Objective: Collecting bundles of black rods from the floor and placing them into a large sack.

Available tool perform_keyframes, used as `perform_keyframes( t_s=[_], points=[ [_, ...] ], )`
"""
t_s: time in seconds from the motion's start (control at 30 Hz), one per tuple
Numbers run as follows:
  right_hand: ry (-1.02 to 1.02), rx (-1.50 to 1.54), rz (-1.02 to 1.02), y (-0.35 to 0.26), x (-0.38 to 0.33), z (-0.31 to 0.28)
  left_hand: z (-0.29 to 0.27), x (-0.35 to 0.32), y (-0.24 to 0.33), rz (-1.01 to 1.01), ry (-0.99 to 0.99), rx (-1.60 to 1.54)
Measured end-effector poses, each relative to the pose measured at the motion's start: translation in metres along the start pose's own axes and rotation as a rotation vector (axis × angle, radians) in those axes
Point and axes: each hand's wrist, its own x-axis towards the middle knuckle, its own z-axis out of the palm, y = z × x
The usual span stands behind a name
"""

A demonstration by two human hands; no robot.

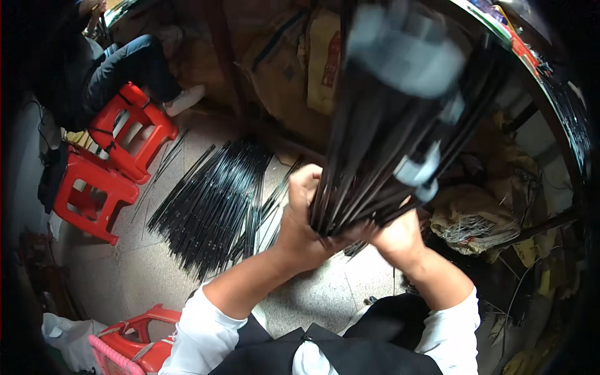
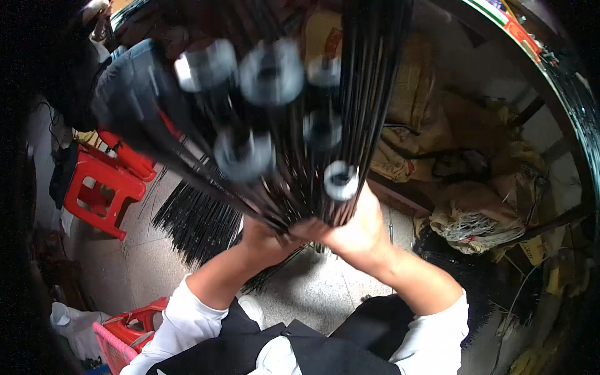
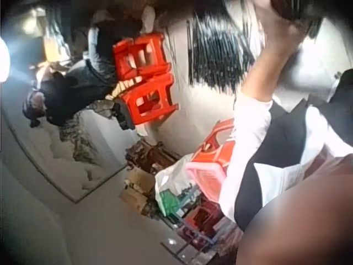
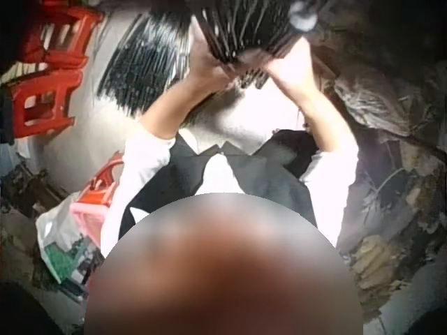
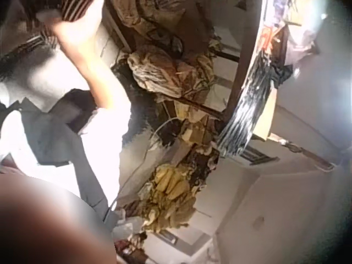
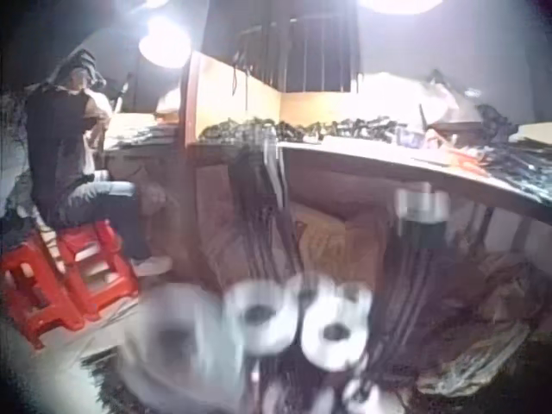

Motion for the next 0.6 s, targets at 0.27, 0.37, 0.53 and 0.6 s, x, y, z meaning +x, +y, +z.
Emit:
perform_keyframes(
  t_s=[0.27, 0.37, 0.53, 0.6],
  points=[
    [-0.234, -0.141, 0.011, 0.135, -0.058, -0.017, 0.031, -0.055, -0.064, -0.409, -0.595, -0.057],
    [-0.267, -0.359, -0.089, 0.125, -0.060, -0.029, 0.030, -0.042, -0.064, -0.417, -0.671, 0.051],
    [0.050, -0.317, -0.345, 0.090, -0.044, -0.026, 0.029, -0.036, -0.065, -0.391, -0.599, -0.027],
    [0.110, -0.190, -0.447, 0.082, -0.037, -0.025, 0.030, -0.038, -0.065, -0.389, -0.474, -0.095]
  ],
)
